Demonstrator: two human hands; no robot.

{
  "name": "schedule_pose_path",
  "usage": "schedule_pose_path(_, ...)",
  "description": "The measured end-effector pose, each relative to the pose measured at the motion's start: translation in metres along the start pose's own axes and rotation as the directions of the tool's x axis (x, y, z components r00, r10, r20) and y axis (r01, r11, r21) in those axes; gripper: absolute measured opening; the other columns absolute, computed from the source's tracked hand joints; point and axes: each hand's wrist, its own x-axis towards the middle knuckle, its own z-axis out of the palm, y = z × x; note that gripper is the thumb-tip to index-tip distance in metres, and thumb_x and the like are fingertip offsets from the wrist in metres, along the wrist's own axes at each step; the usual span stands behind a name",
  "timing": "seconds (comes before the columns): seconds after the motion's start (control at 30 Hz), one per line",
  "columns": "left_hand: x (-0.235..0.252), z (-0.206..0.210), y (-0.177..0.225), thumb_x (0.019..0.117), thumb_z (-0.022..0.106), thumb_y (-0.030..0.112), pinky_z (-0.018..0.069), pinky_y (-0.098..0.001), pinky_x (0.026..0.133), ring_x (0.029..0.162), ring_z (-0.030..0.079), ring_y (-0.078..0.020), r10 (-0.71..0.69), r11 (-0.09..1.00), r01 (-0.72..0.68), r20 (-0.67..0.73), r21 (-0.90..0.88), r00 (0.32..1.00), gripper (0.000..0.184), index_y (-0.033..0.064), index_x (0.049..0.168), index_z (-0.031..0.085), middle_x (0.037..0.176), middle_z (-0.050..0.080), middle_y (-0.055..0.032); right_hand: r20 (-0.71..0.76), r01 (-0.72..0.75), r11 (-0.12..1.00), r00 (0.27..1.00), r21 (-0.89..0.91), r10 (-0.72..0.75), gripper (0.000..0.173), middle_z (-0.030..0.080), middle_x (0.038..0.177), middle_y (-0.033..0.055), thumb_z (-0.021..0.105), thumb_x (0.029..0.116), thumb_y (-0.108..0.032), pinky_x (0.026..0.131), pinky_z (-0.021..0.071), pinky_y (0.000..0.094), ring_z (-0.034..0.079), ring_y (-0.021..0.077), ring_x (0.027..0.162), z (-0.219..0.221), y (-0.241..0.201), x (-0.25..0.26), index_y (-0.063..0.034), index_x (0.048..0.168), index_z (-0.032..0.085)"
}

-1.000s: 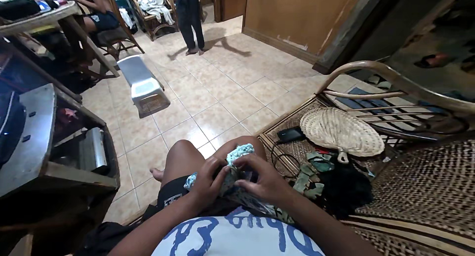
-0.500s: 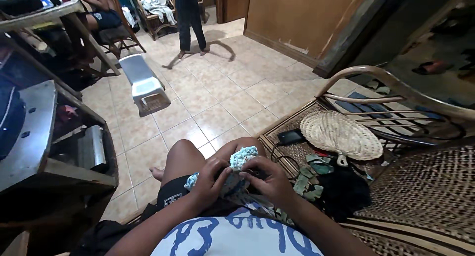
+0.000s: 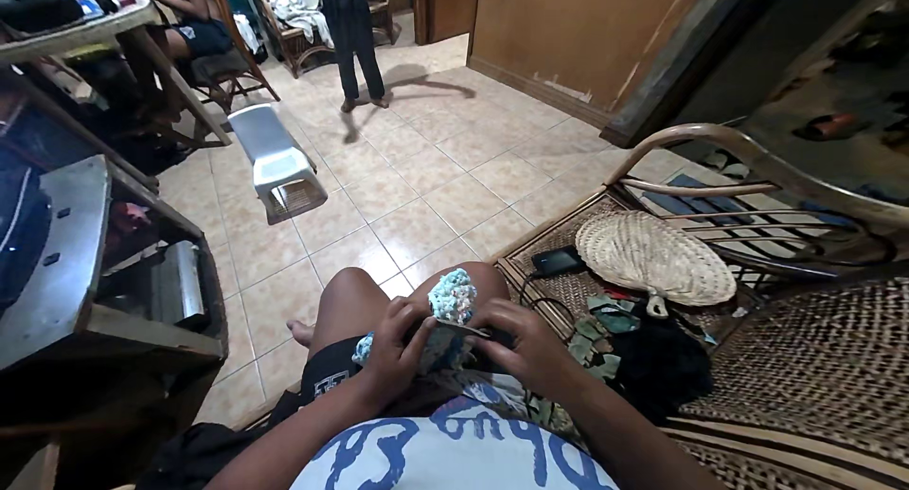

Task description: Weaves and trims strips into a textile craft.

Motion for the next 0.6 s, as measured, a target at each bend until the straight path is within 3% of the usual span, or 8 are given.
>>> schedule_pose_path(0.17,0.001,0.0,0.001,0.1048,0.056,0.022,0.0479,-0.0179,0.09,0.1,0.058,-0.0054,0.001,1.0,-0.001,0.041,0.002,0.999,0.026,0.0006,0.1,0.069,0.101,0.062,-0.0091,-0.069,0.065,0.955,0.997,0.29,-0.047,0.023,0.069,0.108,0.0069,0.065,0.0999,-0.023,0.09,0.056,0.0217,0.066,0.0051,0.103,0.006,0.004,0.002,0.0004,0.101,0.066)
schedule_pose_path(0.3,0.001,0.0,0.002,0.1047,0.055,0.02,0.05,-0.0207,0.086,0.093,0.06,-0.0075,0.034,0.999,-0.033,0.126,-0.013,0.991,0.025,-0.0007,0.099,0.068,0.095,0.065,-0.0093,-0.235,0.067,0.906,0.971,0.419,0.036,0.012,0.071,0.099,-0.0024,0.07,0.0941,-0.01,0.084,0.0585,0.0211,0.067,0.0003,0.091,0.022,0.003,0.002,-0.0015,0.102,0.066)
schedule_pose_path(0.4,0.0,0.0,0.003,0.1046,0.054,0.018,0.0494,-0.0185,0.082,0.089,0.06,-0.007,0.059,0.998,-0.053,0.176,-0.035,0.983,0.025,-0.0029,0.1,0.067,0.094,0.065,-0.0102,-0.209,0.043,0.851,0.975,0.524,0.079,0.016,0.07,0.096,-0.0061,0.073,0.0883,-0.002,0.082,0.0596,0.0225,0.068,0.001,0.088,0.025,0.002,0.005,-0.005,0.102,0.065)
schedule_pose_path(0.6,-0.002,0.0,0.001,0.1053,0.054,0.019,0.0491,-0.0166,0.082,0.089,0.059,-0.0045,0.066,0.997,-0.058,0.145,-0.057,0.987,0.025,-0.0018,0.1,0.066,0.093,0.064,-0.008,-0.032,-0.003,0.792,0.999,0.61,0.028,0.022,0.071,0.102,-0.0069,0.075,0.0889,-0.004,0.084,0.0591,0.0227,0.068,0.0012,0.092,0.015,-0.005,0.006,-0.0068,0.108,0.065)
